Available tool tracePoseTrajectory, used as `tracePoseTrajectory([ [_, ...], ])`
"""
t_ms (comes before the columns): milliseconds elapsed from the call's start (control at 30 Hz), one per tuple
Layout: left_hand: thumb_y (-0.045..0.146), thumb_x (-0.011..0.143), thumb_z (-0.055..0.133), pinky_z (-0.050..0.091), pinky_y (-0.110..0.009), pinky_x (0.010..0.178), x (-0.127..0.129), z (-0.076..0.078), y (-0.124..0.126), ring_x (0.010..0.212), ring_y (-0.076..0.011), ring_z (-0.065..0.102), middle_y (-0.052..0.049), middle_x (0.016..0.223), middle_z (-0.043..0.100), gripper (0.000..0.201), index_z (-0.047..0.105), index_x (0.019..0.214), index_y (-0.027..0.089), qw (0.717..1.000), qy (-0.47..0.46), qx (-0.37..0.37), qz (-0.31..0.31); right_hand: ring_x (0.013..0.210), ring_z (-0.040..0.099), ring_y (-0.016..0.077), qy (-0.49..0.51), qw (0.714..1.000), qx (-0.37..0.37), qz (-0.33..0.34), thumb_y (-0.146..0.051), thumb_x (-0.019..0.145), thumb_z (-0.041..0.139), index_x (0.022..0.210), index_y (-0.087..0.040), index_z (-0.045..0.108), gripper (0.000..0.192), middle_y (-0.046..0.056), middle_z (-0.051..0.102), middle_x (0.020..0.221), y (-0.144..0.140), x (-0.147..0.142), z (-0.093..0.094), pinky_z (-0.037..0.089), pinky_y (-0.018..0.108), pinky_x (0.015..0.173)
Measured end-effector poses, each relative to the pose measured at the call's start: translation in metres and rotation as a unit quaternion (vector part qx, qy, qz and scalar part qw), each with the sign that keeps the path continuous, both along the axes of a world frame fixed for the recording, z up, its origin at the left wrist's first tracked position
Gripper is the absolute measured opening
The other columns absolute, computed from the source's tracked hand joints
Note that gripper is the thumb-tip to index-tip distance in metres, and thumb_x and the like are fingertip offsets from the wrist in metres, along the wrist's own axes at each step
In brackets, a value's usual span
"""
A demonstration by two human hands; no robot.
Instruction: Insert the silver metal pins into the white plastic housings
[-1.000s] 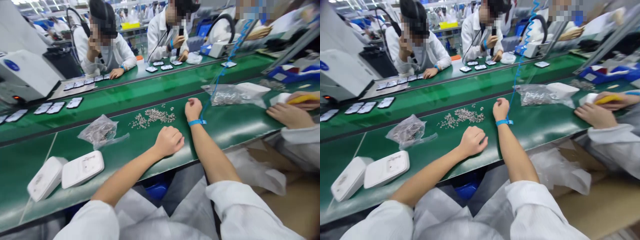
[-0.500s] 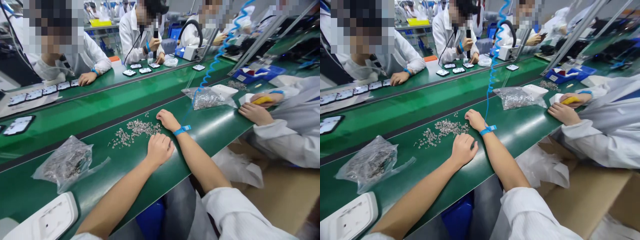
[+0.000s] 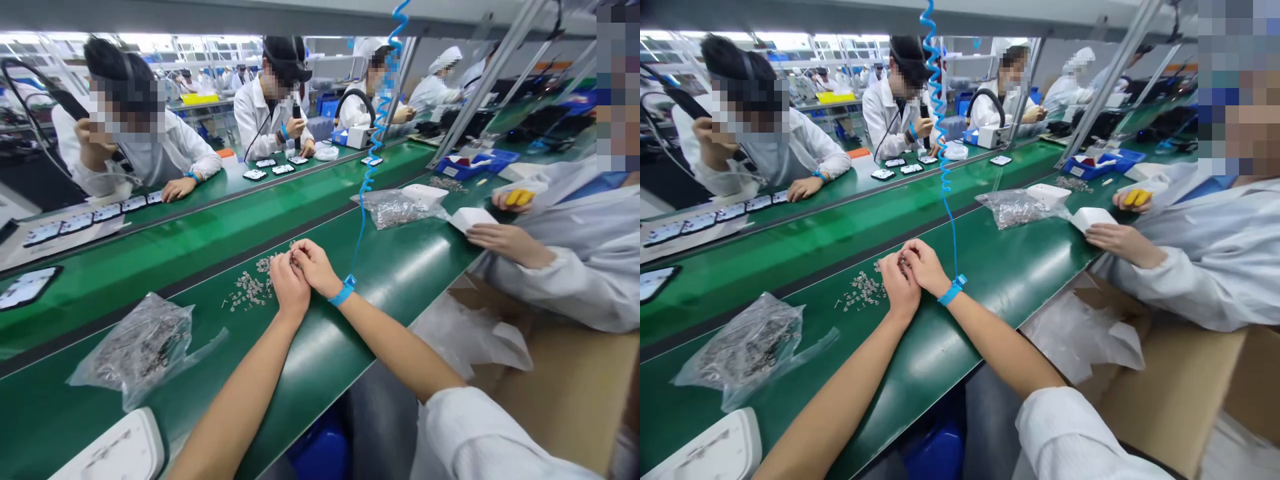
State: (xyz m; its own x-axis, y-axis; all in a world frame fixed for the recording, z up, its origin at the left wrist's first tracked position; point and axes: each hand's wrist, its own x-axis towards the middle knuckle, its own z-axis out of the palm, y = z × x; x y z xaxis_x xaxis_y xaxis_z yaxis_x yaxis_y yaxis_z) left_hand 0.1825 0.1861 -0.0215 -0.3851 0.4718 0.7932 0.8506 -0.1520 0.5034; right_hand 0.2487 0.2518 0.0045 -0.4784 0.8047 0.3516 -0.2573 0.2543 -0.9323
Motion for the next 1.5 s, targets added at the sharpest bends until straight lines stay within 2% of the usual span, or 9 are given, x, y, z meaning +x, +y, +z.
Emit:
tracePoseTrajectory([
  [100, 0.023, 0.101, 0.046, 0.048, -0.041, 0.092, -0.001, 0.001, 0.002, 0.107, -0.0263, 0.058, -0.015, 0.111, 0.063, 0.022, 0.059, 0.117, 0.015, 1.0, 0.004, -0.011, -0.019, 0.074, 0.06, 0.0151, 0.015, 0.998, -0.031, -0.044, -0.04, 0.087, 0.065, 0.089, -0.023, 0.059, 0.019, 0.0, 0.063, 0.081, 0.003, 0.004, -0.002, 0.055, 0.03, 0.073],
  [267, 0.025, 0.102, 0.047, 0.048, -0.04, 0.089, -0.003, 0.002, 0.003, 0.1, -0.0249, 0.059, -0.012, 0.103, 0.064, 0.016, 0.062, 0.106, 0.018, 0.999, -0.007, -0.019, -0.029, 0.072, 0.064, 0.0175, -0.016, 0.999, -0.028, -0.024, -0.042, 0.085, 0.066, 0.088, -0.023, 0.061, 0.02, 0.001, 0.064, 0.076, 0.011, 0.009, -0.002, 0.057, 0.032, 0.07],
  [467, 0.024, 0.101, 0.05, 0.047, -0.035, 0.079, -0.009, 0.001, 0.003, 0.086, -0.022, 0.057, -0.007, 0.091, 0.061, 0.012, 0.059, 0.093, 0.021, 1.0, -0.024, -0.006, -0.016, 0.073, 0.062, 0.0167, -0.05, 0.999, 0.005, -0.021, -0.044, 0.087, 0.059, 0.085, -0.023, 0.056, 0.022, 0.0, 0.061, 0.079, 0.01, 0.007, -0.003, 0.054, 0.031, 0.069],
  [700, 0.022, 0.1, 0.05, 0.043, -0.035, 0.074, -0.009, 0.001, 0.003, 0.078, -0.0217, 0.052, -0.004, 0.08, 0.053, 0.022, 0.051, 0.078, 0.024, 0.999, -0.036, 0.0, 0.0, 0.076, 0.056, 0.0164, -0.095, 0.993, 0.064, -0.039, -0.039, 0.09, 0.057, 0.084, -0.023, 0.056, 0.017, 0.0, 0.06, 0.08, 0.003, 0.01, 0.003, 0.049, 0.03, 0.071],
  [900, 0.022, 0.098, 0.048, 0.048, -0.036, 0.088, -0.006, 0.006, 0.004, 0.101, -0.0221, 0.06, -0.011, 0.107, 0.062, 0.018, 0.053, 0.081, 0.023, 0.999, -0.045, 0.012, -0.024, 0.076, 0.064, 0.0157, -0.078, 0.992, 0.055, -0.081, -0.037, 0.094, 0.051, 0.09, -0.023, 0.054, 0.015, 0.002, 0.067, 0.091, 0.001, 0.013, 0.007, 0.052, 0.03, 0.073],
  [1100, 0.015, 0.092, 0.048, 0.046, -0.031, 0.078, -0.008, 0.01, 0.004, 0.083, -0.0188, 0.059, -0.004, 0.086, 0.062, 0.017, 0.048, 0.078, 0.024, 0.997, -0.077, 0.012, -0.009, 0.071, 0.067, 0.0149, -0.068, 0.993, 0.055, -0.085, -0.036, 0.093, 0.055, 0.087, -0.023, 0.054, 0.014, 0.001, 0.068, 0.084, 0.0, 0.011, 0.006, 0.053, 0.03, 0.07],
  [1300, 0.021, 0.088, 0.055, 0.045, -0.029, 0.07, -0.004, 0.014, 0.001, 0.071, -0.0161, 0.055, 0.0, 0.073, 0.057, 0.021, 0.046, 0.069, 0.024, 0.995, -0.096, -0.007, -0.021, 0.074, 0.068, 0.0157, -0.052, 0.995, 0.055, -0.061, -0.035, 0.084, 0.065, 0.092, -0.021, 0.066, 0.016, 0.002, 0.07, 0.089, 0.009, 0.02, 0.01, 0.057, 0.032, 0.076],
  [1400, 0.025, 0.089, 0.057, 0.047, -0.027, 0.067, -0.003, 0.011, 0.002, 0.067, -0.0147, 0.057, 0.002, 0.073, 0.059, 0.012, 0.053, 0.078, 0.024, 0.993, -0.116, -0.011, -0.027, 0.072, 0.069, 0.0151, -0.02, 0.998, 0.014, -0.054, -0.037, 0.08, 0.069, 0.1, -0.021, 0.069, 0.025, 0.003, 0.071, 0.091, 0.016, 0.022, 0.009, 0.058, 0.031, 0.074],
  [1500, 0.027, 0.092, 0.057, 0.051, -0.027, 0.067, -0.003, 0.007, 0.004, 0.069, -0.014, 0.062, 0.001, 0.081, 0.065, 0.006, 0.057, 0.096, 0.023, 0.99, -0.134, -0.014, -0.038, 0.066, 0.068, 0.0146, -0.015, 0.998, 0.01, -0.067, -0.04, 0.084, 0.067, 0.102, -0.02, 0.07, 0.027, 0.002, 0.072, 0.083, 0.02, 0.023, 0.009, 0.057, 0.031, 0.069],
])
